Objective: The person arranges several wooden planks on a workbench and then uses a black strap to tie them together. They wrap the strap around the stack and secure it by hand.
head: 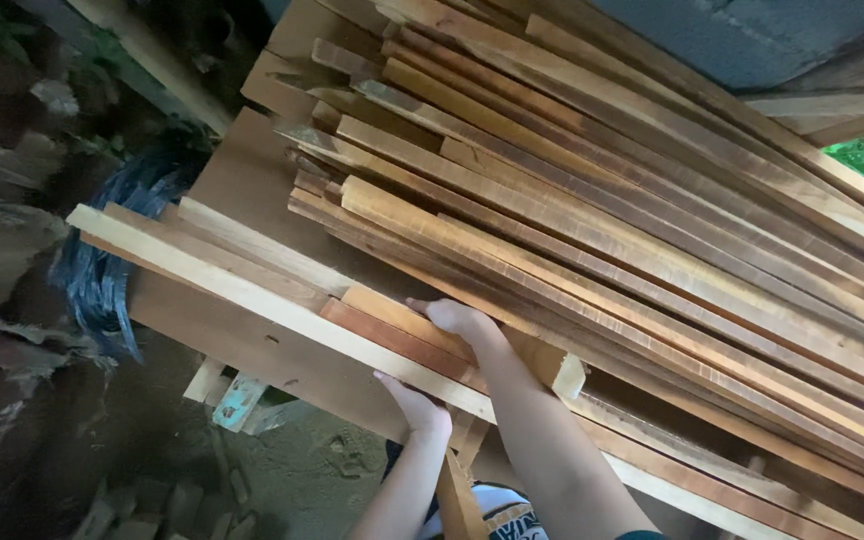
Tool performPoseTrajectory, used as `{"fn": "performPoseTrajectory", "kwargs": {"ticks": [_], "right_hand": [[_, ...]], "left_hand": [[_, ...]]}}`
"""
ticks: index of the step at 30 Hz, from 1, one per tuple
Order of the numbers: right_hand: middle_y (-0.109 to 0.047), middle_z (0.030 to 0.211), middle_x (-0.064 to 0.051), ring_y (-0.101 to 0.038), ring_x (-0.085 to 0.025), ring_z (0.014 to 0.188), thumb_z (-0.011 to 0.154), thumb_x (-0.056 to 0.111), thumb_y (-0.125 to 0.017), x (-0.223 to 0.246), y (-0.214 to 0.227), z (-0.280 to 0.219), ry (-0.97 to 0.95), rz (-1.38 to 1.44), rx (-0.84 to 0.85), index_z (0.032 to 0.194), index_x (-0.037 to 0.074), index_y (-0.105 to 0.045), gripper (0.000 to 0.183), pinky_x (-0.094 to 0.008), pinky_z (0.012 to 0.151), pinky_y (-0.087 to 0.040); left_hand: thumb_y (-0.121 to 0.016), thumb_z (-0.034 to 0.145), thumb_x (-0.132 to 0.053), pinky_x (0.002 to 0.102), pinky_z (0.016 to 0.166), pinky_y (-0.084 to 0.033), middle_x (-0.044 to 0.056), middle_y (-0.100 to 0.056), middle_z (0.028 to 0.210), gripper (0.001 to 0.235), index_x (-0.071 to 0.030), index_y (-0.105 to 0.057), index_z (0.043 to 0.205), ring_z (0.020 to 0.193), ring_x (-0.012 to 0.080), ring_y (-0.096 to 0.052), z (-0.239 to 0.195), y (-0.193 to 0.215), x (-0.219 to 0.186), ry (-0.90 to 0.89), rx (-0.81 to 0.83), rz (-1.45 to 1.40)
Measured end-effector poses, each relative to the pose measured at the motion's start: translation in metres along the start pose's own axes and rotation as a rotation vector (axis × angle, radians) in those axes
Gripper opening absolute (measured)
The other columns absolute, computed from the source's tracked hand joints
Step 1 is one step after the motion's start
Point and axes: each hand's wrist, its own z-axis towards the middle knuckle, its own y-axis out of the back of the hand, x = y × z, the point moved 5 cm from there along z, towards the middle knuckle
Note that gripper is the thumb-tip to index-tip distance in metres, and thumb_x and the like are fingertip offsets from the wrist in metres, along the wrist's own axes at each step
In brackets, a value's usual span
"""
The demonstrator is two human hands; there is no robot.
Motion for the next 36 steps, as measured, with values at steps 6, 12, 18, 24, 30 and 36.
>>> {"fn": "performPoseTrajectory", "kwargs": {"ticks": [6, 12, 18, 24, 30, 36], "right_hand": [[-0.040, 0.164, -0.013, -0.031, -0.030, 0.155, 0.091, 0.076, -0.039, -0.001, -0.008, 0.017, -0.076, 0.268, -0.032, 0.156, 0.008, -0.049, 0.094, -0.040, 0.129, -0.023], [-0.055, 0.153, -0.010, -0.046, -0.026, 0.146, 0.097, 0.078, -0.037, -0.039, -0.023, 0.072, -0.006, 0.294, -0.206, 0.147, 0.023, -0.059, 0.078, -0.044, 0.122, -0.032], [-0.043, 0.158, -0.021, -0.040, -0.036, 0.146, 0.105, 0.049, -0.041, -0.032, -0.061, -0.045, 0.652, -0.330, -0.804, 0.150, -0.004, -0.044, 0.069, -0.047, 0.116, -0.038], [-0.051, 0.151, -0.019, -0.043, -0.036, 0.145, 0.093, 0.023, -0.068, -0.126, -0.079, -0.195, 0.939, -0.354, -0.973, 0.133, -0.003, -0.059, 0.049, -0.046, 0.117, -0.040], [-0.060, 0.141, -0.014, -0.064, -0.032, 0.123, 0.082, 0.064, -0.067, -0.304, -0.066, -0.189, 0.073, -0.155, -0.624, 0.156, 0.014, -0.038, 0.094, -0.042, 0.101, -0.055], [-0.055, 0.149, -0.018, -0.054, -0.036, 0.138, 0.053, 0.085, -0.070, -0.382, -0.048, -0.150, -0.065, 0.080, -0.319, 0.148, 0.004, -0.051, 0.127, -0.047, 0.119, -0.043]], "left_hand": [[-0.044, 0.090, -0.084, 0.057, 0.124, -0.030, 0.008, -0.038, 0.164, 0.088, -0.031, -0.037, 0.160, 0.147, 0.0328, -0.041, -0.024, -0.018, -0.015, 0.079, -0.043, 0.003], [-0.035, 0.092, -0.088, 0.061, 0.116, -0.037, 0.015, -0.039, 0.163, 0.094, -0.023, -0.039, 0.159, 0.146, 0.0403, -0.042, 0.037, 0.026, 0.002, 0.108, 0.144, 0.144], [-0.051, 0.093, -0.056, 0.051, 0.112, -0.047, 0.014, -0.055, 0.148, 0.071, -0.007, -0.052, 0.145, 0.135, 0.0288, -0.056, 0.000, 0.070, -0.076, -0.188, 0.078, 1.034], [-0.052, 0.108, -0.037, 0.033, 0.048, -0.043, 0.015, -0.065, 0.060, 0.050, 0.004, -0.066, 0.082, 0.047, 0.0202, -0.055, -0.021, 0.189, -0.066, -0.175, 0.028, 1.208], [-0.061, 0.094, -0.047, 0.036, 0.098, -0.060, 0.006, -0.079, 0.117, 0.047, -0.011, -0.070, 0.122, 0.111, 0.0166, -0.074, -0.045, 0.194, 0.090, 0.085, 0.484, 1.475], [-0.061, 0.090, -0.058, 0.051, 0.120, -0.040, 0.028, -0.040, 0.157, 0.087, 0.007, -0.036, 0.143, 0.148, 0.0361, -0.044, -0.092, 0.125, 0.235, 0.138, 0.642, 1.091]]}}
